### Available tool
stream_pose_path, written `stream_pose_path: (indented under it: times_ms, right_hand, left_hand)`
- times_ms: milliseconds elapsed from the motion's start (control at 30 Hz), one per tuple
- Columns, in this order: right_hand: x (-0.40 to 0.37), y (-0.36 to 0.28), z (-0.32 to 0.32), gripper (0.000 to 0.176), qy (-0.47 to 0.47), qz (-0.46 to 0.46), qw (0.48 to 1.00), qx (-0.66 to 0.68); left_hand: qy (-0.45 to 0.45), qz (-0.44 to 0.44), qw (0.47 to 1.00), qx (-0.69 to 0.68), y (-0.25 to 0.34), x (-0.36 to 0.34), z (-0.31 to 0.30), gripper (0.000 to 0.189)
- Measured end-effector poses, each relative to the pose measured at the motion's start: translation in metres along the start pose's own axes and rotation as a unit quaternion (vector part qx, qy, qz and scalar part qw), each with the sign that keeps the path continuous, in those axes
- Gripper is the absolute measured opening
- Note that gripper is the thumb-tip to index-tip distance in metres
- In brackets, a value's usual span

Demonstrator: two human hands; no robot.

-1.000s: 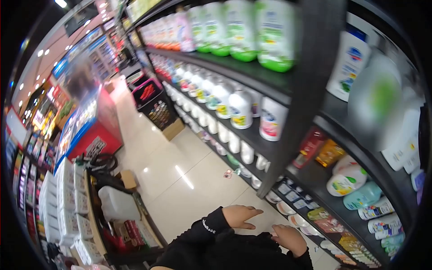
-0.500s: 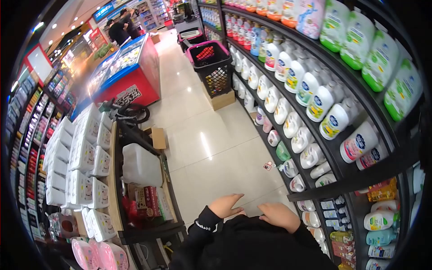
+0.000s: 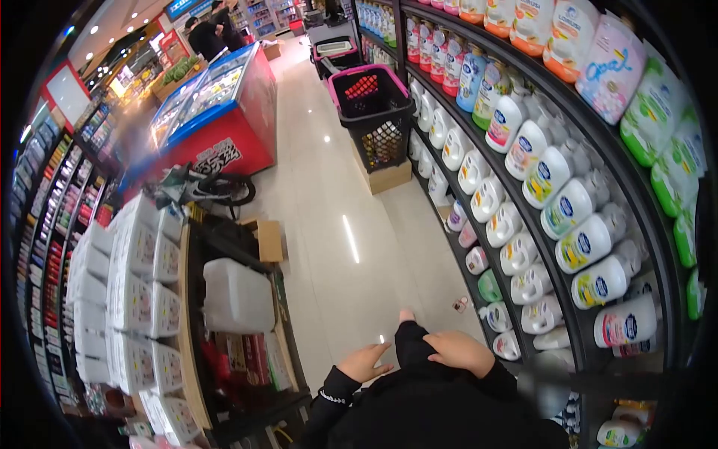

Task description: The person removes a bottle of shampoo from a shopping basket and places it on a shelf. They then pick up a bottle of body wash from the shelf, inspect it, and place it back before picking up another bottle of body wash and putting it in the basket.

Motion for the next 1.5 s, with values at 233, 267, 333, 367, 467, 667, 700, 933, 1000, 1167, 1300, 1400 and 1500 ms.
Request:
stream_pose_path:
  times_ms: [233,267,333,367,467,667,700,933,1000,1167,1300,1400,1500]
  right_hand:
    - [0.052,0.072,-0.094,0.024,0.102,0.084,0.989,-0.06]
    - [0.063,0.077,-0.104,0.023,0.125,0.067,0.987,-0.074]
    - [0.085,0.078,-0.127,0.024,0.101,0.074,0.991,-0.057]
    - [0.097,0.079,-0.137,0.026,0.084,0.087,0.992,-0.045]
    - [0.136,0.076,-0.157,0.026,0.063,0.042,0.996,-0.056]
    - [0.219,0.064,-0.2,0.025,0.091,0.002,0.993,-0.077]
    - [0.234,0.062,-0.208,0.025,0.093,0.004,0.992,-0.081]
    - [0.351,0.041,-0.256,0.024,0.112,0.026,0.991,-0.068]
    - [0.385,0.027,-0.273,0.024,0.109,0.006,0.993,-0.049]
    - [0.442,0.017,-0.297,0.031,0.052,0.048,0.997,-0.025]
    - [0.474,0.02,-0.316,0.03,0.023,0.059,0.997,-0.034]
    - [0.499,0.03,-0.331,0.031,0.018,0.051,0.998,-0.039]
    - [0.526,0.046,-0.352,0.031,0.035,0.045,0.997,-0.043]
  left_hand:
    - [-0.023,-0.013,0.998,0.05,-0.019,0.098,-0.095,0.052]
    - [-0.014,-0.024,0.997,0.066,-0.021,0.106,-0.112,0.052]
    - [0.024,-0.028,0.998,0.059,-0.029,0.115,-0.136,0.051]
    - [0.037,-0.029,0.997,0.054,-0.034,0.118,-0.146,0.051]
    - [0.029,-0.055,0.998,0.03,-0.057,0.126,-0.168,0.051]
    - [-0.008,-0.074,0.997,0.008,-0.134,0.149,-0.203,0.052]
    - [-0.022,-0.081,0.996,0.0,-0.144,0.154,-0.218,0.053]
    - [0.021,-0.045,0.997,0.054,-0.234,0.171,-0.345,0.051]
    - [0.026,-0.045,0.998,0.046,-0.254,0.172,-0.384,0.049]
    - [0.024,-0.075,0.994,0.069,-0.299,0.175,-0.438,0.05]
    - [0.021,-0.072,0.997,0.014,-0.324,0.187,-0.455,0.051]
    - [-0.014,-0.07,0.997,0.004,-0.335,0.204,-0.466,0.052]
    - [-0.035,-0.055,0.998,0.018,-0.348,0.231,-0.49,0.052]
Point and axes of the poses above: each hand's wrist, its own x-axis towards the middle knuckle, its own z-axis out of the palm, y = z × x, the point moved 6 cm from there along x, towards the middle knuckle, and after that the axes turned 6 degrees about -y, right-handed, at the moved point
